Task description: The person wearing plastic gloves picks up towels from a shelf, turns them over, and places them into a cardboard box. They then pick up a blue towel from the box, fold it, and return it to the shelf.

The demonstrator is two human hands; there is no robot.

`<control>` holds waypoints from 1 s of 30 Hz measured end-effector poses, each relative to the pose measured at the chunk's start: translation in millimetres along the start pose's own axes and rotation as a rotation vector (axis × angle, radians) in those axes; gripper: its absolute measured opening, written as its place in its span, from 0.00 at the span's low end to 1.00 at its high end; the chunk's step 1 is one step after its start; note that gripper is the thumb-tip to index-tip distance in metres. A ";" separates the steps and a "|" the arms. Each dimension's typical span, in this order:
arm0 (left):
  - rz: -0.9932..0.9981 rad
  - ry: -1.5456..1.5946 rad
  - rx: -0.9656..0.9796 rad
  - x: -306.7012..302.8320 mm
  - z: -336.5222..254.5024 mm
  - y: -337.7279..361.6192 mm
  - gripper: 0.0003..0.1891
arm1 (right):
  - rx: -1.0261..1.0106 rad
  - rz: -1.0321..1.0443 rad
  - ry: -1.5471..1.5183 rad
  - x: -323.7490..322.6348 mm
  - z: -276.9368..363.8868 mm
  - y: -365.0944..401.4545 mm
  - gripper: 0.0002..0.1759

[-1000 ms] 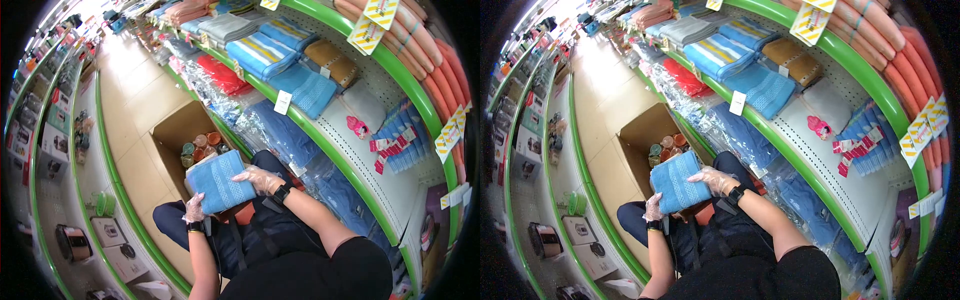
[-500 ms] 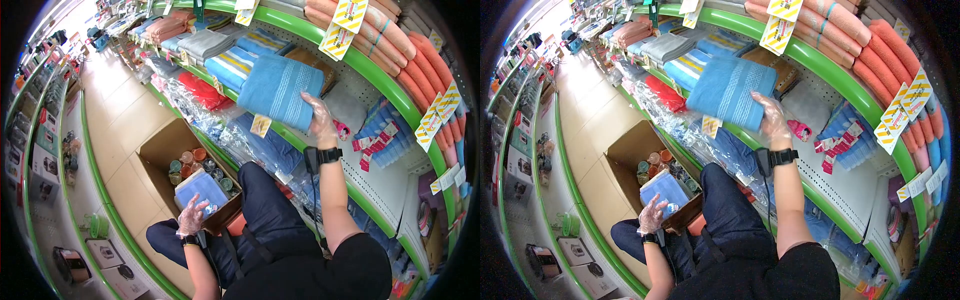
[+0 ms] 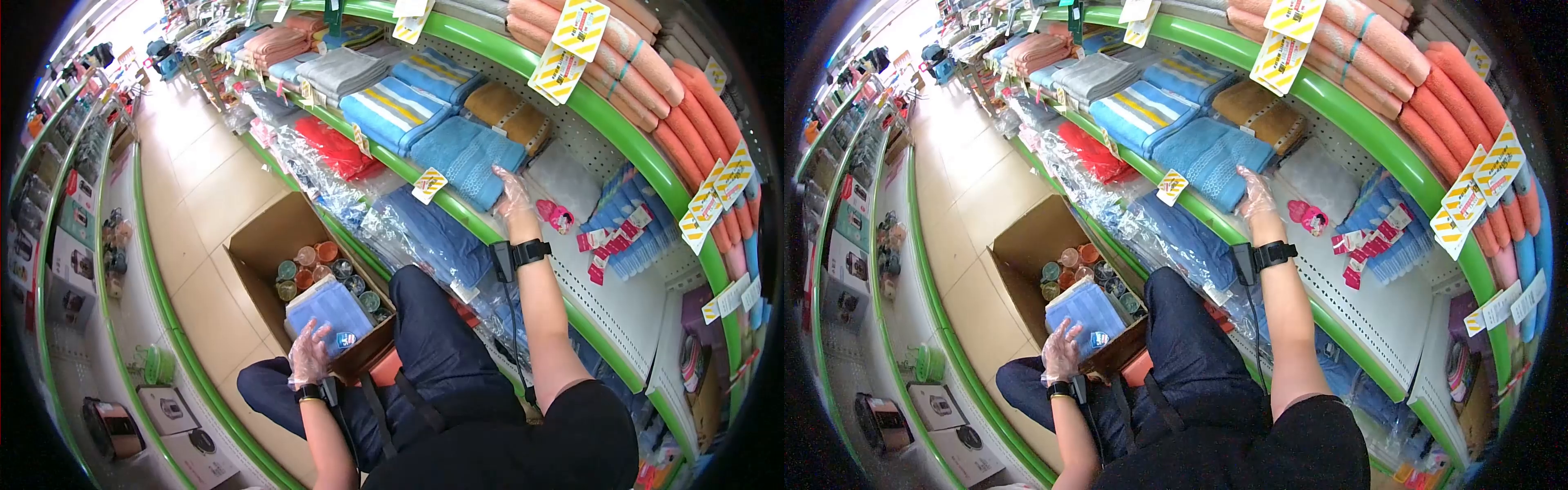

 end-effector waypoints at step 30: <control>-0.099 -0.342 0.363 -130.8 37.9 -63.6 0.09 | -0.721 0.275 0.639 100.6 -88.8 149.9 0.13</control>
Point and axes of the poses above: each hand's wrist, its own y-axis away from the middle knuckle, its own x-axis out of the palm, z = x × y, the point moved 5 cm from there along -y, towards the middle knuckle, and after that the axes turned 8 degrees about x, right-handed, at the moved point
